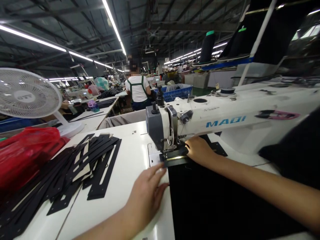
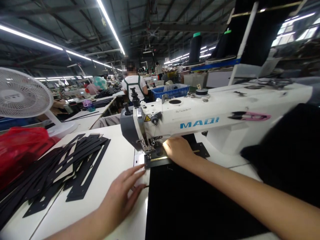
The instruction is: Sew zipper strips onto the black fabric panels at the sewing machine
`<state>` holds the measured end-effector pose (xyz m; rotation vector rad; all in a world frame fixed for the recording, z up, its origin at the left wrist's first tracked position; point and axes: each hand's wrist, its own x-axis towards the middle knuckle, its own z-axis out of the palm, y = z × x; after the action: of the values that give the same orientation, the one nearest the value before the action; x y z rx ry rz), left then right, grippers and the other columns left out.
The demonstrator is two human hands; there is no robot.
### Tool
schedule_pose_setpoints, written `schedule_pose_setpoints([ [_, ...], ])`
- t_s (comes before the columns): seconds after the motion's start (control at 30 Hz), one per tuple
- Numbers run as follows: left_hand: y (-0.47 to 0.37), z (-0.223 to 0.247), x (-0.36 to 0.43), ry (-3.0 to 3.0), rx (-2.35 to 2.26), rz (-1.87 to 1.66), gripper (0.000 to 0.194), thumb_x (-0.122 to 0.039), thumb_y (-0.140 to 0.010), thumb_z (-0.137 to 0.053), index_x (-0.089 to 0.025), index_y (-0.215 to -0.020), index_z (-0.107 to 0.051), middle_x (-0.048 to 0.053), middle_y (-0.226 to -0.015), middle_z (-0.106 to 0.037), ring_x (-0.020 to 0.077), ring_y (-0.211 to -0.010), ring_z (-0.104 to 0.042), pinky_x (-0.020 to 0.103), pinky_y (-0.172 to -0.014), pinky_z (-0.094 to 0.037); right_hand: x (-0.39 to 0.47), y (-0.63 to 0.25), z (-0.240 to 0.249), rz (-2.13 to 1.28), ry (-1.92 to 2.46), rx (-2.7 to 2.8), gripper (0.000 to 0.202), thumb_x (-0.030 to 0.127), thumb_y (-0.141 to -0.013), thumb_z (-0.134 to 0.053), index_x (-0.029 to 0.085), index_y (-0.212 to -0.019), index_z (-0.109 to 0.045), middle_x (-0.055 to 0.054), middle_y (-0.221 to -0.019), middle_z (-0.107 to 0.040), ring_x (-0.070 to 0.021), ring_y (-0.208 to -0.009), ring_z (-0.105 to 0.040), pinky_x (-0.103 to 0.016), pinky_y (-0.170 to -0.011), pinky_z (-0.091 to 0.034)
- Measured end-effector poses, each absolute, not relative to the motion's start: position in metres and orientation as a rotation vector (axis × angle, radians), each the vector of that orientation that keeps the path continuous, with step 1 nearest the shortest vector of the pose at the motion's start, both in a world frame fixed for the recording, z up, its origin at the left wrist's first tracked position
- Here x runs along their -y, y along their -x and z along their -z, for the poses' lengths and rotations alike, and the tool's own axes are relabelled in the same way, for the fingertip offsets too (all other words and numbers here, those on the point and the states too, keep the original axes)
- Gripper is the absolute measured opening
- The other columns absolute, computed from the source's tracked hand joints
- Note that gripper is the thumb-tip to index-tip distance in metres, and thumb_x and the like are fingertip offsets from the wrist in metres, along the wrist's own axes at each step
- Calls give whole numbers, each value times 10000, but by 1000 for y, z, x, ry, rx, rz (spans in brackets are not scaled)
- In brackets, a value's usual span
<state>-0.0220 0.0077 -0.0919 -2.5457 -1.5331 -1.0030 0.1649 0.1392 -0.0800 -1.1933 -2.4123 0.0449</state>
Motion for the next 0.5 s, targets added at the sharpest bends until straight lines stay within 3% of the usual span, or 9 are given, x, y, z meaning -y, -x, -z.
schedule_pose_setpoints([
  [0.07, 32, 92, -22, 2447, 1591, 871, 274, -207, -864, -496, -170, -1126, -566, 125, -1169, -603, 258, -1072, -572, 435, -902, -490, -117, -161, 91, -63, 993, 2472, 175, 205, -858, -492, 139, -896, -650, -105, -943, -653, -220, -914, -602, -358, -844, -472],
  [0.17, 31, 100, -44, 2472, 1522, 825, 155, -144, -847, -522, -168, -939, -645, 87, -1006, -685, 229, -989, -624, 427, -928, -473, -95, -155, 105, -79, 747, 2479, 266, 133, -833, -456, 89, -1044, -612, -137, -1133, -603, -247, -1059, -551, -383, -928, -438],
  [0.5, 27, 107, -56, 2493, 1326, 877, 188, -117, -874, -479, -172, -856, -658, 73, -962, -702, 199, -938, -650, 384, -870, -512, -103, -152, 107, -130, 708, 2463, 299, 94, -842, -405, 96, -1061, -608, -126, -1109, -617, -227, -1064, -556, -359, -928, -448],
])
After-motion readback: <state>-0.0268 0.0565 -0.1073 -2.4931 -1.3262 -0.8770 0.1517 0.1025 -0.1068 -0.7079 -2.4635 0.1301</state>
